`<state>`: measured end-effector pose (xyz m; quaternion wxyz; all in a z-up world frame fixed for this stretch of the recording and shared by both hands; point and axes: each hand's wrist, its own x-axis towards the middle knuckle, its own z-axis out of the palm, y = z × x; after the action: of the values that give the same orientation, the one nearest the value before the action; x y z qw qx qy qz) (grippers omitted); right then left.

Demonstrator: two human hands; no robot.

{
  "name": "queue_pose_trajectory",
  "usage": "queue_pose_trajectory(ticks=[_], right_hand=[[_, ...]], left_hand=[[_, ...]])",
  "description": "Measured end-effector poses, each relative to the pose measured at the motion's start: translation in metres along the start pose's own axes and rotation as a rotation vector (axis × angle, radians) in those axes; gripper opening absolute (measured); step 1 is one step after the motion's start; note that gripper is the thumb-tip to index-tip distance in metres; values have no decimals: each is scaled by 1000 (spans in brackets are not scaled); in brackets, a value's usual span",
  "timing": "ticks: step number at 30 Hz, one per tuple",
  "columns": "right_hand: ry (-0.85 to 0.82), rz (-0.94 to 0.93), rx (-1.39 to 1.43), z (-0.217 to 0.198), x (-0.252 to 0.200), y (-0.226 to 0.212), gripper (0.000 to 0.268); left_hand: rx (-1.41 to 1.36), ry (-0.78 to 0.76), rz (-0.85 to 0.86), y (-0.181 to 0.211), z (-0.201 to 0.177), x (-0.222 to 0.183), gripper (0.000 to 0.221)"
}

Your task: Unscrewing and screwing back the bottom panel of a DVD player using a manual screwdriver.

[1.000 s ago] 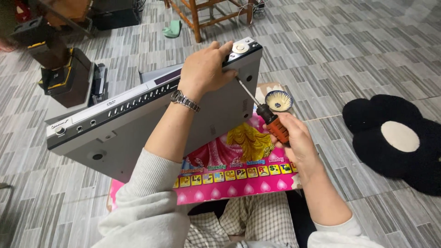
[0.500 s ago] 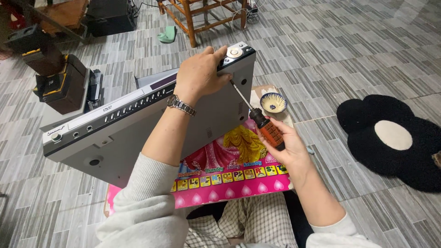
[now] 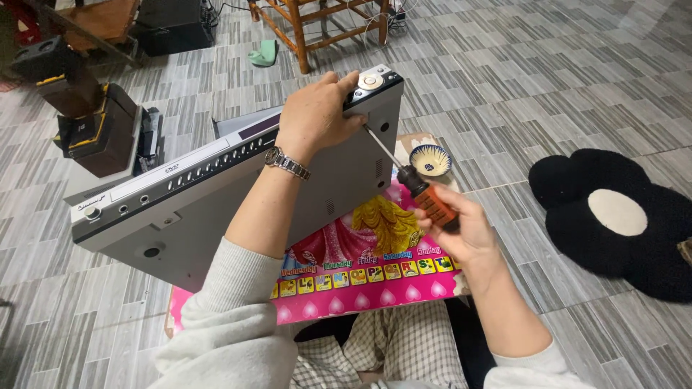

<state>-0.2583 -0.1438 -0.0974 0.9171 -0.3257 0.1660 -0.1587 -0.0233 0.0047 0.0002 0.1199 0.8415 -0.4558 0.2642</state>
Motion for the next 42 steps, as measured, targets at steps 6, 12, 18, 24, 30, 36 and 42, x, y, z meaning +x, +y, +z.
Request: queue_pose_trajectory(ticks=[6, 12, 18, 24, 30, 36, 42], right_hand=[[-177, -83, 113, -15, -4, 7, 55], [-138, -139, -225, 3, -11, 7, 37], [-41, -447, -287, 1, -17, 19, 26], [114, -717, -810, 19, -27, 23, 37], [-4, -348, -586, 14, -11, 19, 41], [40, -656, -873, 15, -15, 27, 30], [96, -1110, -1324, 29, -27, 34, 38]], left_hand=[[-12, -10, 15, 5, -1, 0, 66], [-26, 20, 14, -2, -2, 2, 59], [-13, -6, 1, -5, 2, 0, 55], [-47, -43, -65, -5, 11, 4, 51], [-52, -44, -86, 2, 0, 3, 52], [-66, -40, -84, 5, -2, 1, 50], [-29, -62, -73, 4, 3, -1, 62]])
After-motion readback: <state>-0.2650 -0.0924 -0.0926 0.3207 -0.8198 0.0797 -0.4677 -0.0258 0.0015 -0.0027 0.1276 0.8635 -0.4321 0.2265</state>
